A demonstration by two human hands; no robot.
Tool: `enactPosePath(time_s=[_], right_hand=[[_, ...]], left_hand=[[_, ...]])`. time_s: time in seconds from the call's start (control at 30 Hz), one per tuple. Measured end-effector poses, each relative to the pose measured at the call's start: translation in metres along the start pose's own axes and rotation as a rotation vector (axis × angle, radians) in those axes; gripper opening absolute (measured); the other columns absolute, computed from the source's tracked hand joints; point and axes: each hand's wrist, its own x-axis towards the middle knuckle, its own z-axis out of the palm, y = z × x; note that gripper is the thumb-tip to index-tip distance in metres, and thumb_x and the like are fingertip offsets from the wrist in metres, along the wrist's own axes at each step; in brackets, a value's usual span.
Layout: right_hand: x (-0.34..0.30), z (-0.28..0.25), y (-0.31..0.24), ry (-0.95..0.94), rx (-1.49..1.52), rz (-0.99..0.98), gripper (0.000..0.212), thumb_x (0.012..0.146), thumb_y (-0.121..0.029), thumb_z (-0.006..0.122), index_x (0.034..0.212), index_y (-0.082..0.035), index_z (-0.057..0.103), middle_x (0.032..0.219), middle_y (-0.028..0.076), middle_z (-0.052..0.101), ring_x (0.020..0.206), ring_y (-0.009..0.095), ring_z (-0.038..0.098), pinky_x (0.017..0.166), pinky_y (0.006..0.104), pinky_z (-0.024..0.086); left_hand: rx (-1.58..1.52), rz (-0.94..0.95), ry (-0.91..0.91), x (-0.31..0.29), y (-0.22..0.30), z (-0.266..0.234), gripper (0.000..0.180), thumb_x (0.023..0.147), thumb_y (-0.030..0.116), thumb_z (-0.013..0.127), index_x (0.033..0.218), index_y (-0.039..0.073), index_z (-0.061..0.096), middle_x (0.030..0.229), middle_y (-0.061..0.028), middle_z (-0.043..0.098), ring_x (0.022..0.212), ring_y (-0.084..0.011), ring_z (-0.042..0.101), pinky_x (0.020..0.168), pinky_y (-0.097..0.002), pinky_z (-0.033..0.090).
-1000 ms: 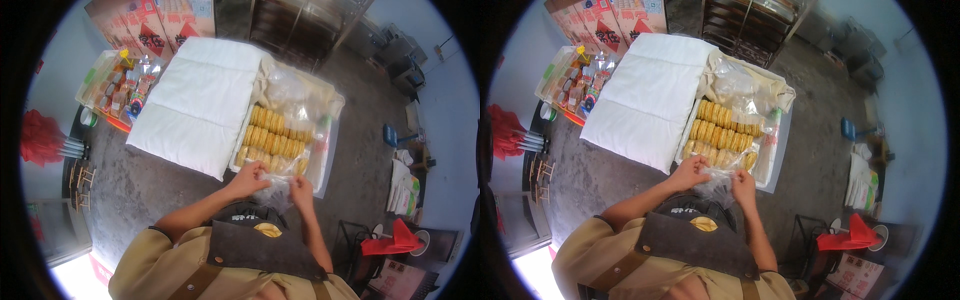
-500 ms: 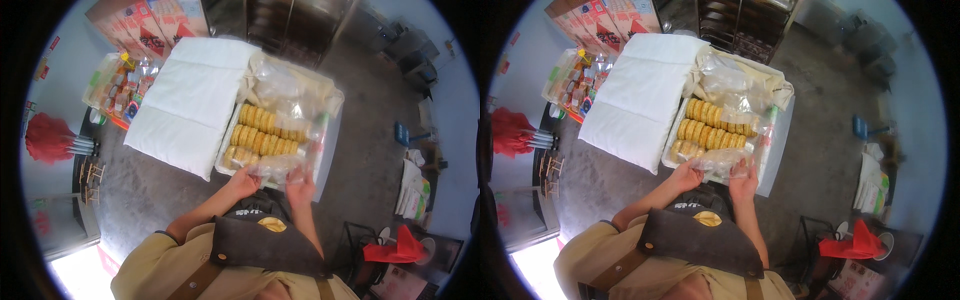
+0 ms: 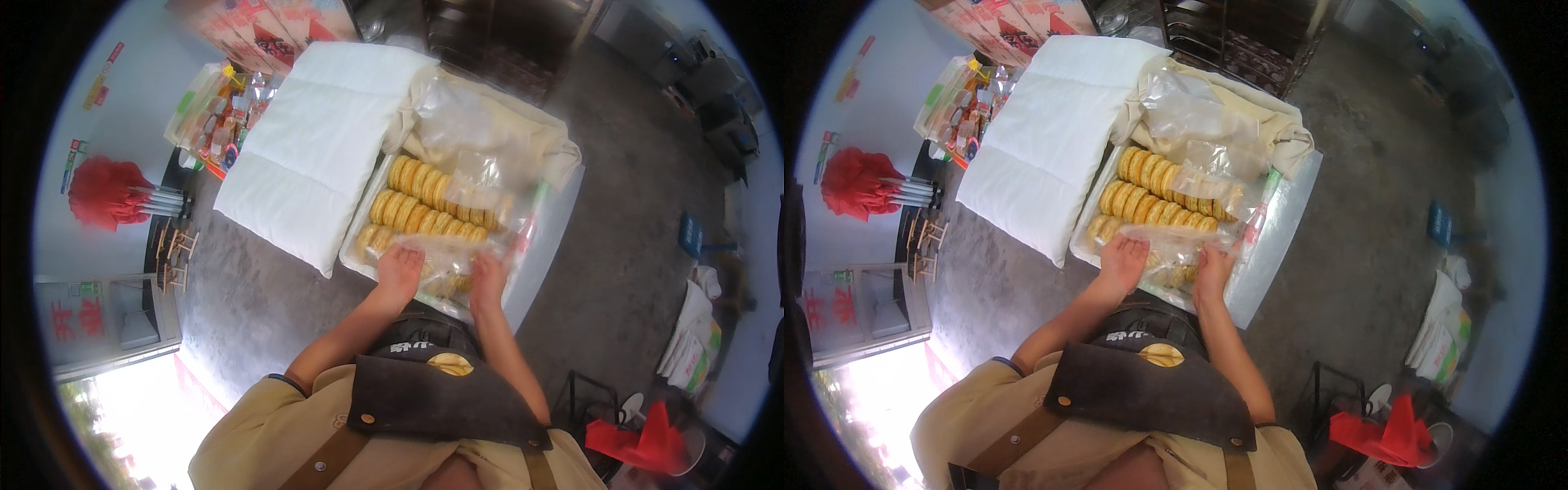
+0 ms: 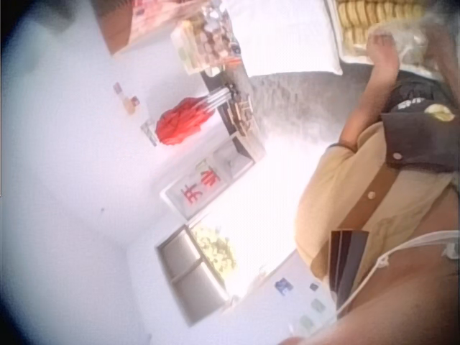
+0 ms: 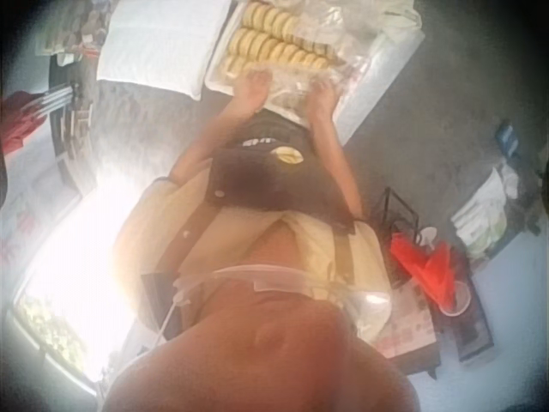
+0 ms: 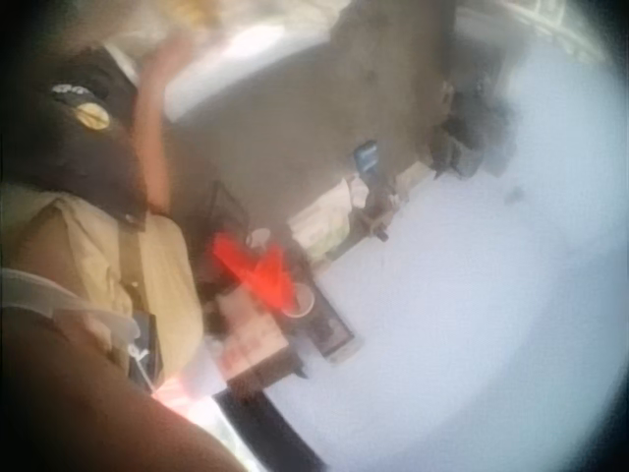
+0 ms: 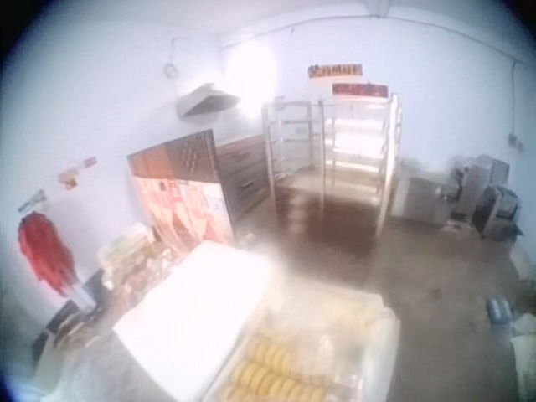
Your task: The person places round baked goods into clear plastic bags and arranges them in a white tray. They use tongs to transfer items from a cloth-covered tray to the packaging tray, then seal the bags and cover the tray with a white cloth.
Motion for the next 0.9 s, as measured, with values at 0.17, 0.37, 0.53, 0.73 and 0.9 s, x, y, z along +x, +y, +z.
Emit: enactPosePath(time_s=[0.17,0.37,0.53,0.73,0.9], right_hand=[[0.041,-0.004,0.007,0.021,-0.248,0.012,0.087,0.093,-0.005,0.064,0.166,-0.003,0.017,0.124,0.017,0.064,0.105,0.023,0.062,0.092,0.0360,0.051],[0.079,-0.032,0.028,-0.021,-0.694,0.016,0.057,0.093,-0.020,0.072,0.142,0.001,0.054,0.114,0.015,0.070,0.095,0.023,0.067,0.088,0.0339,0.054],[0.075,-0.046,0.029,-0.078,-0.802,0.227,0.042,0.096,-0.032,0.072,0.122,0.001,0.072,0.110,0.010,0.074,0.096,0.018,0.068,0.088,0.0324,0.052],[0.063,-0.036,0.021,-0.073,-0.781,0.170,0.041,0.098,-0.032,0.070,0.121,0.001,0.073,0.109,0.007,0.075,0.095,0.017,0.067,0.087,0.0317,0.052],[0.070,-0.028,0.014,-0.054,-0.796,0.141,0.046,0.098,-0.033,0.070,0.126,0.002,0.071,0.109,0.008,0.074,0.095,0.017,0.066,0.086,0.0323,0.052]], left_hand=[[0.258,0.147,-0.149,0.010,-0.017,0.000,0.064,0.106,0.021,0.056,0.161,0.000,0.032,0.162,-0.0105,0.040,0.145,-0.0247,0.042,0.124,-0.0452,0.035],[0.980,0.274,-0.251,0.013,-0.024,0.001,0.062,0.101,0.025,0.063,0.156,0.000,0.046,0.154,-0.0115,0.050,0.142,-0.0263,0.048,0.120,-0.0413,0.038],[1.357,0.546,-0.300,0.010,-0.034,0.021,0.068,0.095,0.027,0.071,0.151,-0.006,0.050,0.152,-0.0229,0.050,0.142,-0.0357,0.049,0.120,-0.0420,0.037],[1.492,0.657,-0.248,0.007,-0.034,0.032,0.077,0.089,0.029,0.075,0.150,-0.009,0.048,0.152,-0.0291,0.048,0.145,-0.0420,0.044,0.121,-0.0435,0.036],[1.557,0.554,-0.219,0.015,-0.040,0.034,0.078,0.089,0.037,0.073,0.151,-0.003,0.048,0.158,-0.0261,0.043,0.143,-0.0430,0.047,0.117,-0.0445,0.041]])
